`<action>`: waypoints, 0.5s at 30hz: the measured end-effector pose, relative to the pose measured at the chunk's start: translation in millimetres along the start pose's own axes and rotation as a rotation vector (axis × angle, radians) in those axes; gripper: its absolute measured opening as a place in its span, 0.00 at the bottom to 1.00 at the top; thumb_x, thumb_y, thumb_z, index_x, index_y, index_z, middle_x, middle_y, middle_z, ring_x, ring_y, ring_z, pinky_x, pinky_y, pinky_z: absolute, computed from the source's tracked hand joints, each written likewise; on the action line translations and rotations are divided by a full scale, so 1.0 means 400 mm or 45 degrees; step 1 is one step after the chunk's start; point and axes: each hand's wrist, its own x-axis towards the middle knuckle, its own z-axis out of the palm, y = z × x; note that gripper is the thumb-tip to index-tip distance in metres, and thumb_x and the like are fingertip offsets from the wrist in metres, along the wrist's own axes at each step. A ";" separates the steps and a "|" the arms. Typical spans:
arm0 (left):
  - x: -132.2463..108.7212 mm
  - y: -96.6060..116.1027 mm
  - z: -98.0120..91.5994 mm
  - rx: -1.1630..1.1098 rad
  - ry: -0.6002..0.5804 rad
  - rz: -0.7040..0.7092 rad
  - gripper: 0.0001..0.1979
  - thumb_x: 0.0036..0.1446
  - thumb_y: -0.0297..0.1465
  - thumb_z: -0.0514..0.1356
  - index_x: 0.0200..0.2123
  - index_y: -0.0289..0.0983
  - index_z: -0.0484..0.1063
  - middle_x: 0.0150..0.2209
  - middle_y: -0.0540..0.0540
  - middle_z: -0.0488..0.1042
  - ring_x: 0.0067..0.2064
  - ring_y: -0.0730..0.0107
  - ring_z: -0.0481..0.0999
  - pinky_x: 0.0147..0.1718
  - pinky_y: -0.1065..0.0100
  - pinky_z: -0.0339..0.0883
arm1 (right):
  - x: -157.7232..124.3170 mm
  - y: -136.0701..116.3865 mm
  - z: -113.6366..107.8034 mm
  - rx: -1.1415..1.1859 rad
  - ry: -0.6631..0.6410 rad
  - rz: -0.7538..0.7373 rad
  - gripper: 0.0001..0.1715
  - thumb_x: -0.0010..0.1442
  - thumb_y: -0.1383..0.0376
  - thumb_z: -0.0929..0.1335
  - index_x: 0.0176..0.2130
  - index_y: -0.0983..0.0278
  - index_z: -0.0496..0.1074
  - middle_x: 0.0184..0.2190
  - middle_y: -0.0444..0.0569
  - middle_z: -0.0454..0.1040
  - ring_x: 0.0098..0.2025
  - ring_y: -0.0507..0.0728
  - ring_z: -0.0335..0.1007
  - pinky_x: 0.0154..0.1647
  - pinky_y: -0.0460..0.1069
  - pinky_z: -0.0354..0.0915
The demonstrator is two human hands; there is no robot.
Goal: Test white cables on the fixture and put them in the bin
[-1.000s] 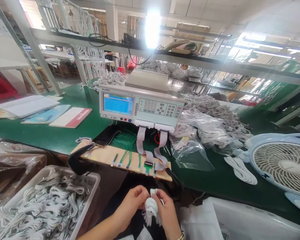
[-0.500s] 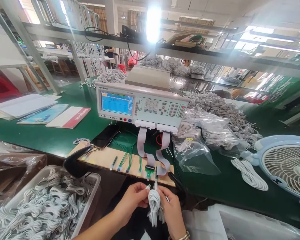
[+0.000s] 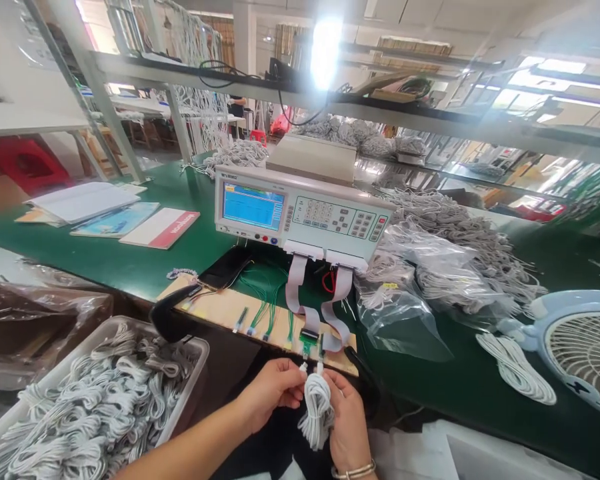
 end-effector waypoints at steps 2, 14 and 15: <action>0.003 0.002 0.005 0.004 0.025 0.013 0.14 0.38 0.36 0.62 0.21 0.33 0.61 0.19 0.51 0.66 0.20 0.80 0.63 0.20 0.77 0.58 | 0.001 0.000 0.005 0.016 0.028 -0.015 0.11 0.41 0.63 0.71 0.27 0.66 0.71 0.19 0.43 0.72 0.21 0.50 0.63 0.23 0.43 0.60; 0.010 -0.046 0.051 -0.232 0.241 0.250 0.14 0.40 0.36 0.62 0.21 0.32 0.62 0.19 0.51 0.65 0.21 0.80 0.63 0.23 0.76 0.59 | 0.000 -0.040 -0.043 -0.572 -0.092 -0.321 0.19 0.44 0.57 0.69 0.33 0.68 0.72 0.27 0.50 0.74 0.31 0.57 0.67 0.33 0.48 0.63; 0.013 -0.052 0.049 -0.268 0.227 0.279 0.14 0.40 0.36 0.63 0.22 0.31 0.63 0.19 0.51 0.65 0.21 0.80 0.63 0.24 0.75 0.59 | -0.004 -0.036 -0.041 -0.545 -0.109 -0.305 0.21 0.45 0.56 0.68 0.35 0.68 0.72 0.27 0.50 0.74 0.31 0.57 0.68 0.33 0.47 0.63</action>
